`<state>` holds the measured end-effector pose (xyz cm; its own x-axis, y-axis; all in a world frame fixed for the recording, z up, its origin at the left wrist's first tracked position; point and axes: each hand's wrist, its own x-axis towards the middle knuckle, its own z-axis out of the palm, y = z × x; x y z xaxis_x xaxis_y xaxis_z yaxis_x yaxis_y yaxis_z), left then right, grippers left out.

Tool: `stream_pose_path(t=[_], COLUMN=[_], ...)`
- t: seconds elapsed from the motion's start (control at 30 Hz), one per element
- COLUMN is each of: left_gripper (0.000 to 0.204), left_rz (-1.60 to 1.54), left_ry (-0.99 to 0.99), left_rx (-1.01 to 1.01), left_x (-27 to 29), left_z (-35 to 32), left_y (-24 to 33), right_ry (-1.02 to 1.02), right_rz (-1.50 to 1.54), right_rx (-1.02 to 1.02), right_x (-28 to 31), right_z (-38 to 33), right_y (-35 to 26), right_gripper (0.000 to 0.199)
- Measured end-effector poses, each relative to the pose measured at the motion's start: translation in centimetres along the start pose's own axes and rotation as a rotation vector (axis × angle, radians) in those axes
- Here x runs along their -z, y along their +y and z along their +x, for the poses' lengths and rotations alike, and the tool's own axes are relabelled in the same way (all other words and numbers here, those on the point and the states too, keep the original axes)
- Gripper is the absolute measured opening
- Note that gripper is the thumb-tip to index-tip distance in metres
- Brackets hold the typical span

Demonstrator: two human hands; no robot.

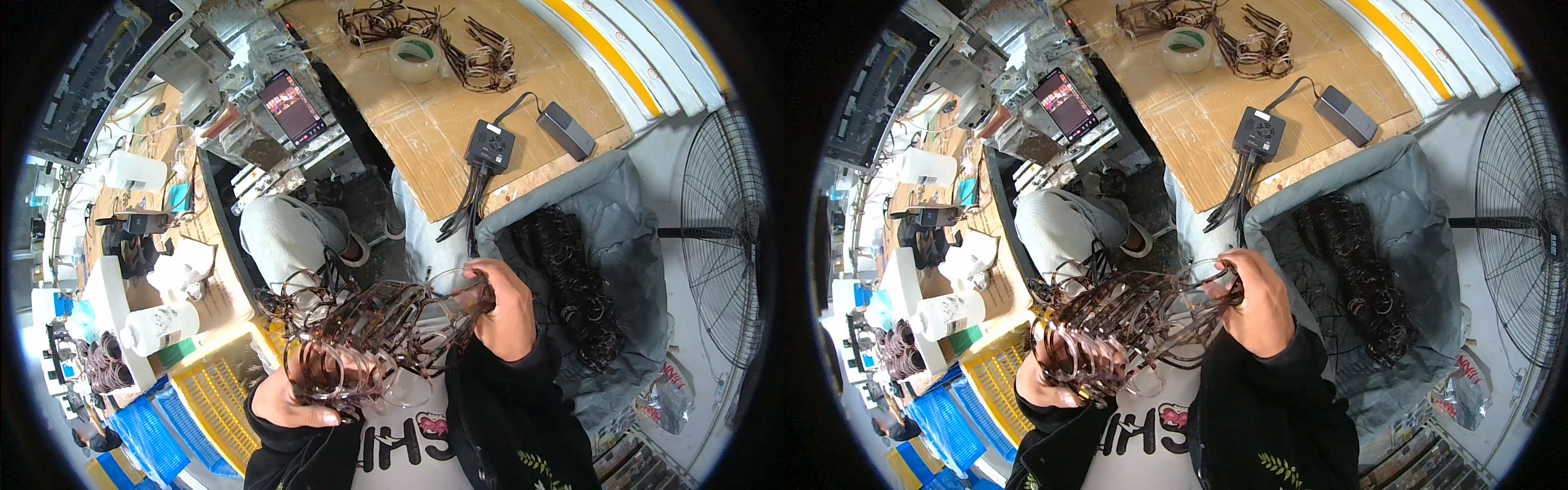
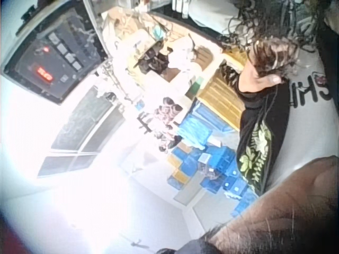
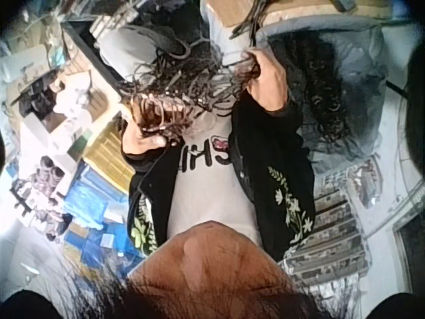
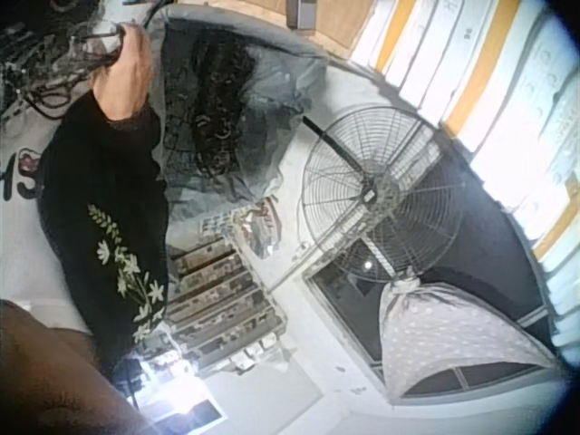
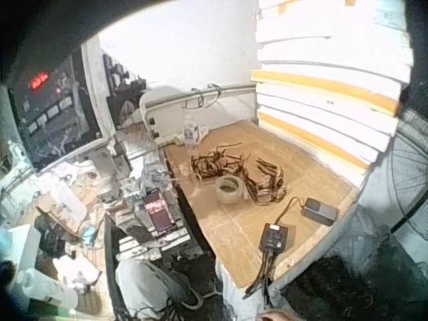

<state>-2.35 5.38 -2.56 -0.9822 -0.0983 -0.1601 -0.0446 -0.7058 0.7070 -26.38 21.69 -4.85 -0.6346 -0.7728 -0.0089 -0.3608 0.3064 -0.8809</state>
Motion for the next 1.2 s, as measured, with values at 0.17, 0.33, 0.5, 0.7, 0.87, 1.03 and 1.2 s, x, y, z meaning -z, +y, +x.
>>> stream_pose_path(t=[0.17,0.33,0.5,0.7,0.87,1.03,1.2], left_gripper=[0.058,0.060,0.061,0.064,0.066,0.069,0.073], left_rz=[-0.012,-0.056,-0.056,-0.054,-0.060,-0.064,-0.040], left_ry=[-0.156,-0.069,0.022,0.104,0.179,0.283,0.509], left_rx=[-0.150,-0.327,-0.436,-0.478,-0.497,-0.508,-0.522], left_x=[1.2,1.3,1.2,1.1,1.3,1.0,-0.2], left_z=[-1.3,-4.1,-6.0,-6.2,-5.6,-3.8,-0.5], left_y=[-0.2,0.7,1.4,1.1,0.7,0.4,-0.1], right_ry=[-0.064,-0.070,-0.055,-0.116,-0.656,-0.840,-0.122], right_rz=[-0.031,-0.026,0.026,-0.290,0.052,0.262,0.922], right_rx=[-0.048,-0.045,-0.124,0.239,-0.356,-0.099,-0.184], right_x=[1.0,2.6,4.0,5.6,7.2,8.6,6.4], right_z=[-0.8,-1.1,-2.1,-2.2,-2.6,-2.0,-1.9], right_y=[1.0,2.9,3.8,4.3,3.7,4.1,3.1], right_gripper=[0.041,0.027,0.025,0.024,0.027,0.025,0.016])
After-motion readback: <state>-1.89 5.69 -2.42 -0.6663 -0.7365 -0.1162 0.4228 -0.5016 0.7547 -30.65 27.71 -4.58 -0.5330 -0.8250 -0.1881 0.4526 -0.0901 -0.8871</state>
